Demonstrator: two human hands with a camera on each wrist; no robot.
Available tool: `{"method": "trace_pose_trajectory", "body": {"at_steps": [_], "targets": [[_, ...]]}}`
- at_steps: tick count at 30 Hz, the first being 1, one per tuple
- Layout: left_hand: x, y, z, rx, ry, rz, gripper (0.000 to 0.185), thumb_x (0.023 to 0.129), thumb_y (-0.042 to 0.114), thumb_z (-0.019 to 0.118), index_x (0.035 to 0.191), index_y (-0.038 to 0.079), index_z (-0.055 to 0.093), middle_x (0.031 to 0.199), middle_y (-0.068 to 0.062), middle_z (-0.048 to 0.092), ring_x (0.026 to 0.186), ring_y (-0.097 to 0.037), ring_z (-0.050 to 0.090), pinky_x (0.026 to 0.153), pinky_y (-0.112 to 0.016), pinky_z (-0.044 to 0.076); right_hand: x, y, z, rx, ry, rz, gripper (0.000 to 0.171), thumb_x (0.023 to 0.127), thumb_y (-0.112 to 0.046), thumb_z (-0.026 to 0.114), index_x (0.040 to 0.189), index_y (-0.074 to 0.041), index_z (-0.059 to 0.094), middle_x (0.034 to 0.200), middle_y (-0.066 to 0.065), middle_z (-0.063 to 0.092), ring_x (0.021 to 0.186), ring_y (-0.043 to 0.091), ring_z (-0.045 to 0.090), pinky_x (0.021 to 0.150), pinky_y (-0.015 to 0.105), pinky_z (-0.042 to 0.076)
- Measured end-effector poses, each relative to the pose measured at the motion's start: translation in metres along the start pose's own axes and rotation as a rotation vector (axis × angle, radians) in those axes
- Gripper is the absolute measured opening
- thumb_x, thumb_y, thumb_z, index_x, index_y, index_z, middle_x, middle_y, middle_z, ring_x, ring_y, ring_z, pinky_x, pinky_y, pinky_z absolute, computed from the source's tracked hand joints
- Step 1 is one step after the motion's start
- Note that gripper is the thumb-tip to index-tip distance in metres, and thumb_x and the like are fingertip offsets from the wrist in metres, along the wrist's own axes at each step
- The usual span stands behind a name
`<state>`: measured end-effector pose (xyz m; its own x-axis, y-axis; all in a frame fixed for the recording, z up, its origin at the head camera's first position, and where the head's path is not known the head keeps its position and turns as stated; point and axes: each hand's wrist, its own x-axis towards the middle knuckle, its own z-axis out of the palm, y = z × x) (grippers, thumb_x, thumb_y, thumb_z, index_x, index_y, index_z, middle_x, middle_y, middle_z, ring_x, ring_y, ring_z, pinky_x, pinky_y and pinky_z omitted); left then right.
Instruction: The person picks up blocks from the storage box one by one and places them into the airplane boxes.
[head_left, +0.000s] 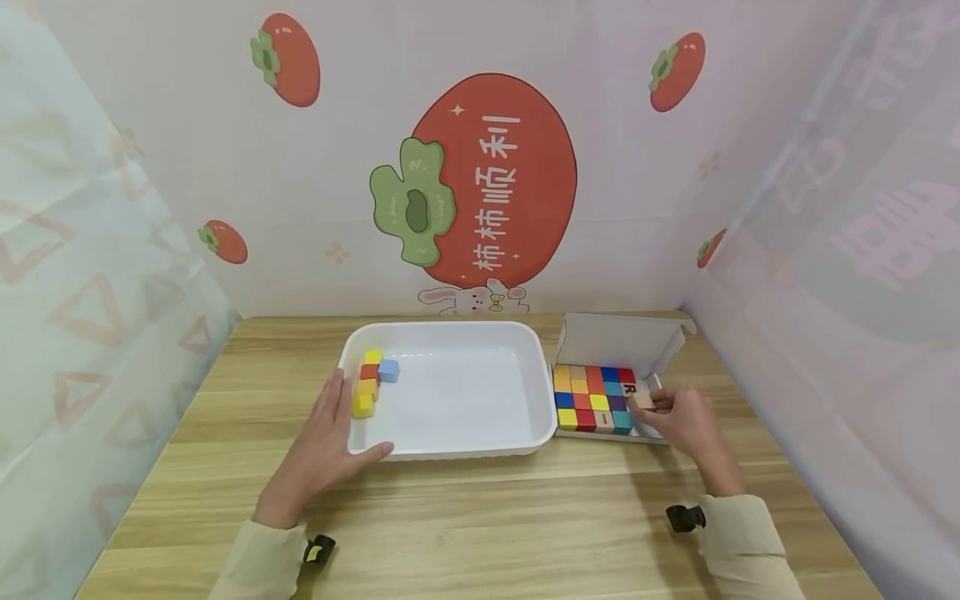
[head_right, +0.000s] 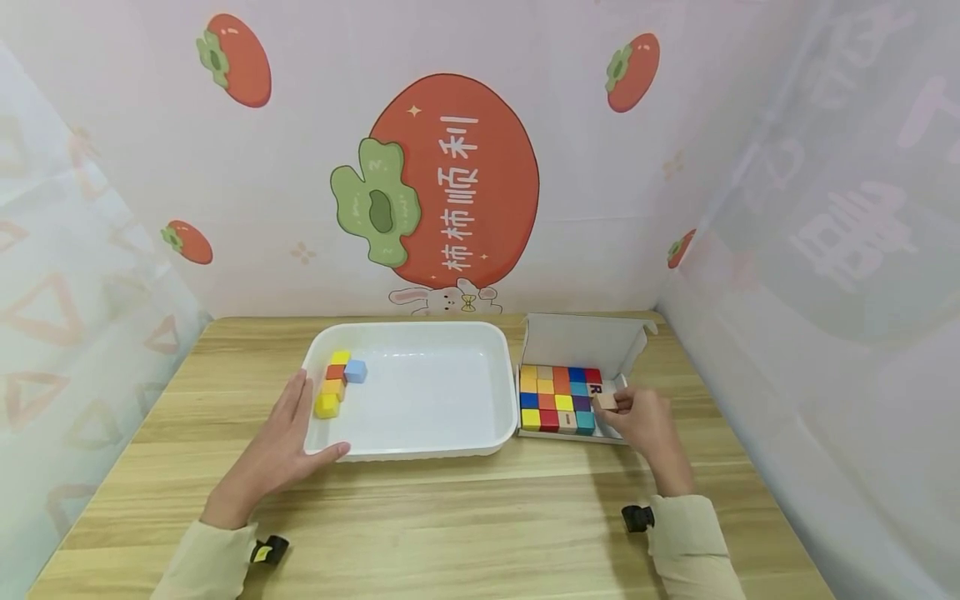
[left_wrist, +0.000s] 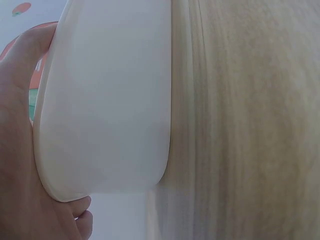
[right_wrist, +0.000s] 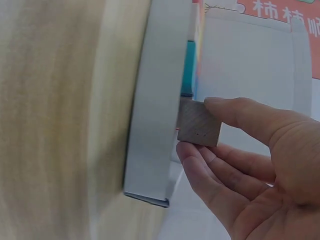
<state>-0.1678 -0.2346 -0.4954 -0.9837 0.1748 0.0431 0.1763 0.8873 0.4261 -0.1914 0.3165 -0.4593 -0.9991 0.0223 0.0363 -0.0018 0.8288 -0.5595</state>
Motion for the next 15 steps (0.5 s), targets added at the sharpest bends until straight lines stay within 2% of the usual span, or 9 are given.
{"method": "trace_pose_trajectory", "body": {"at_steps": [9,15], "targets": [[0.0,0.0,-0.002,-0.008,-0.005,-0.003,0.134,0.084,0.081,0.065,0.169,0.002,-0.004,0.178,-0.021,-0.009,0.164,-0.047,0.005,0.126,-0.072,0.022,0.004,0.008,0.012,-0.002,-0.015,0.033,0.035,0.092,-0.016,0.081,0.112,0.012,0.073,0.102,0.027,0.078,0.092,0.036,0.077,0.072,0.04,0.065],[-0.001,0.0,-0.002,-0.006,0.0,0.0,0.134,0.084,0.081,0.065,0.169,0.002,-0.002,0.178,-0.022,-0.006,0.163,-0.047,0.006,0.126,-0.071,0.023,0.006,0.01,0.02,0.008,-0.006,0.011,0.029,0.092,-0.009,0.079,0.11,0.013,0.073,0.102,0.028,0.078,0.094,0.04,0.078,0.074,0.043,0.066]]}}
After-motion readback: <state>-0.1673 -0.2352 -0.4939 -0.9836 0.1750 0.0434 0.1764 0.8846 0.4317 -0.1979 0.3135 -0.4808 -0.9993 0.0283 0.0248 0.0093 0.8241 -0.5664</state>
